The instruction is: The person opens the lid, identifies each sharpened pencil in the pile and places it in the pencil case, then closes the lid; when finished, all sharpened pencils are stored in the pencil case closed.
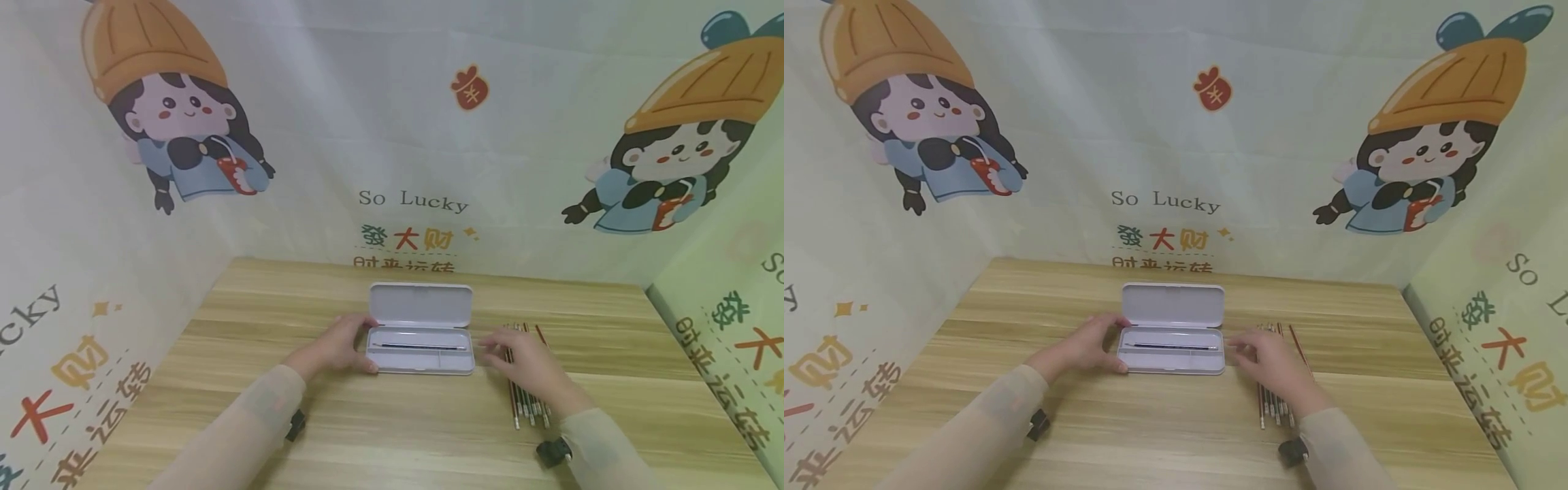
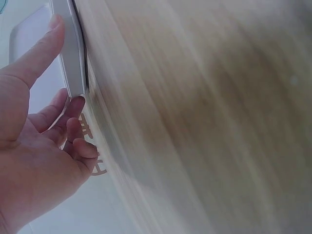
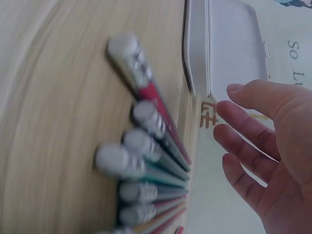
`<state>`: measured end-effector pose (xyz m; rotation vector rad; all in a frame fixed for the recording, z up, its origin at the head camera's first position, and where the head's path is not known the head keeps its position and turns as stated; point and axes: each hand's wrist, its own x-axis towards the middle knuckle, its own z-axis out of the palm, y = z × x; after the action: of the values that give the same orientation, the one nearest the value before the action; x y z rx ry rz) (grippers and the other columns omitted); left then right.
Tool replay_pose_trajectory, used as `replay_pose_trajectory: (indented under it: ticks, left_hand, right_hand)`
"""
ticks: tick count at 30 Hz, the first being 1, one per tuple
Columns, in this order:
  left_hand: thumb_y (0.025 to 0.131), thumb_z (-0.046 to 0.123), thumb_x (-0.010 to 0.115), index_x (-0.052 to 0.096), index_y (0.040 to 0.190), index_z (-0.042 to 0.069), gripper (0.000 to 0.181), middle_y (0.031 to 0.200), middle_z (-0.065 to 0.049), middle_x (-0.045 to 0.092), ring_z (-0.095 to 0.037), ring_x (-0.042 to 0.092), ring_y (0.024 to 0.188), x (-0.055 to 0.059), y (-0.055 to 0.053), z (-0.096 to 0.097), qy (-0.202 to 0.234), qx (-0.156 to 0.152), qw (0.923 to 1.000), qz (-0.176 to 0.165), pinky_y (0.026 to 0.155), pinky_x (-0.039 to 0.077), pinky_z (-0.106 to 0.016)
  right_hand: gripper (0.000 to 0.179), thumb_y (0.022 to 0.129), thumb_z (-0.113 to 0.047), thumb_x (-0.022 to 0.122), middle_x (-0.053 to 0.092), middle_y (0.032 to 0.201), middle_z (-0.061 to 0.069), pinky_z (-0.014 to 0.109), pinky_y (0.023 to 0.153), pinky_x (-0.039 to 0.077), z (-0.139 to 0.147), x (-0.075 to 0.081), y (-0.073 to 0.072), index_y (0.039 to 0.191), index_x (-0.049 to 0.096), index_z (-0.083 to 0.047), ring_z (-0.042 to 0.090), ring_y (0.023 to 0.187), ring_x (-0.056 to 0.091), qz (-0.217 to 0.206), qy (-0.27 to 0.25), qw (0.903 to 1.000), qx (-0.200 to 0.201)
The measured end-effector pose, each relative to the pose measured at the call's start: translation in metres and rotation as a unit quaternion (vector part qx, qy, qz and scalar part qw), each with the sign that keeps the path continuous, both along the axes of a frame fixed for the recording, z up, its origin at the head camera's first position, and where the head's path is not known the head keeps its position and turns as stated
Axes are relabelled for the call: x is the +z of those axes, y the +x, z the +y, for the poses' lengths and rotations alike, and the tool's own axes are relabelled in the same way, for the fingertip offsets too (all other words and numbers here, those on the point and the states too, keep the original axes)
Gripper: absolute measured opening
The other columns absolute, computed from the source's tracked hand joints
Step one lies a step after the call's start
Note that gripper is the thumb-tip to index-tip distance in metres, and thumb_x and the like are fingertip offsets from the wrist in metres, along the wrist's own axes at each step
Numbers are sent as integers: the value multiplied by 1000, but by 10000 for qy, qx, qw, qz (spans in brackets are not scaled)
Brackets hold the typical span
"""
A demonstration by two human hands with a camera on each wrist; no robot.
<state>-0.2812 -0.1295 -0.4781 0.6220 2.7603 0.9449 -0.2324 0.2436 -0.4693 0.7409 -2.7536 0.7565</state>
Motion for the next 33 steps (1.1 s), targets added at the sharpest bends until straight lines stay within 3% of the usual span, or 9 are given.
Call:
replay_pose_trajectory:
  ticks: [7,11,20,26,33]
  left_hand:
    - [66,26,97,56,139,5,87,144,-18,57,-36,47,136,0,0,1,98,-48,9999,-51,122,35,-53]
    - [66,26,97,56,140,7,86,146,-17,57,-36,46,138,-1,0,0,140,-100,9998,-65,122,34,-53]
    - [66,27,97,56,140,7,87,147,-17,56,-37,47,139,-1,0,1,73,-77,9998,-158,123,34,-53]
    - [66,26,97,56,140,6,87,147,-18,56,-37,47,139,4,0,1,109,-61,9997,-215,123,34,-54]
    - [67,27,97,56,140,6,86,147,-18,56,-37,47,138,5,-1,1,55,-113,9998,-176,122,34,-54]
  right_hand:
    - [25,90,-4,76,77,110,7,49,91,60,17,2,4,115,76,-7,24,98,71,-184,-2,9996,-216]
    - [25,90,-5,76,77,112,8,51,92,59,24,4,6,115,76,-7,27,100,71,-229,-23,9991,-356]
    - [24,91,-5,75,76,100,5,37,75,61,39,6,7,114,77,-7,13,84,66,-381,-44,9974,-605]
    - [23,91,-6,73,71,90,1,26,67,53,46,10,6,115,76,-6,11,79,60,-679,11,9940,-853]
    - [21,92,-7,73,75,97,6,34,71,58,50,9,8,113,76,-6,15,82,64,-990,135,9893,-1061]
